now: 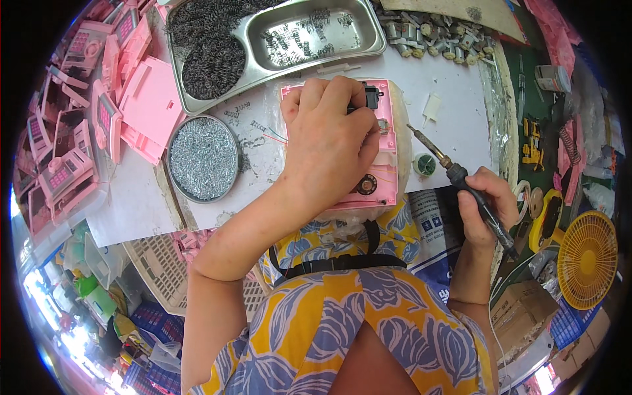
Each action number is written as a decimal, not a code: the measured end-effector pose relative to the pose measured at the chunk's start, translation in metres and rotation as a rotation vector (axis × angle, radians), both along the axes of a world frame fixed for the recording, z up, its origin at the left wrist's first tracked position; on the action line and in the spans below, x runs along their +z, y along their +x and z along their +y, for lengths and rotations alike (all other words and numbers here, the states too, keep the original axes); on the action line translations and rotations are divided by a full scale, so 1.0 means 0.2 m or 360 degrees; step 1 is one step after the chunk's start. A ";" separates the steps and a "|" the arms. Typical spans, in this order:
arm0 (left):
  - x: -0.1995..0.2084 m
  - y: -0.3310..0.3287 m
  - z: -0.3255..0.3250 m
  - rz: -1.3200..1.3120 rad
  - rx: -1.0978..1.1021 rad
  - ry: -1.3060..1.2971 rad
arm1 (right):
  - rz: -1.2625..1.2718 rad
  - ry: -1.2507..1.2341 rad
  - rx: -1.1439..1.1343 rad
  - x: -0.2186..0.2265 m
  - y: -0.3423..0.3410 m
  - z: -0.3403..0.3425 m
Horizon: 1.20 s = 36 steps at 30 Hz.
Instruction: Assembling internal electronic components and soldering wires inside a pink plastic toy casing.
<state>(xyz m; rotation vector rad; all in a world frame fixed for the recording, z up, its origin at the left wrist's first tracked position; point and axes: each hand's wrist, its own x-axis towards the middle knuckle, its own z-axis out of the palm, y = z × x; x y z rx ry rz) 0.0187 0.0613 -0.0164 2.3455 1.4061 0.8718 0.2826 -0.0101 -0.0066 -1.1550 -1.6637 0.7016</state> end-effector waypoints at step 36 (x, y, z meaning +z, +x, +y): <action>0.02 0.05 0.00 0.0141 0.0041 0.0022 | -0.0139 0.0114 0.0175 -0.03 -0.07 0.09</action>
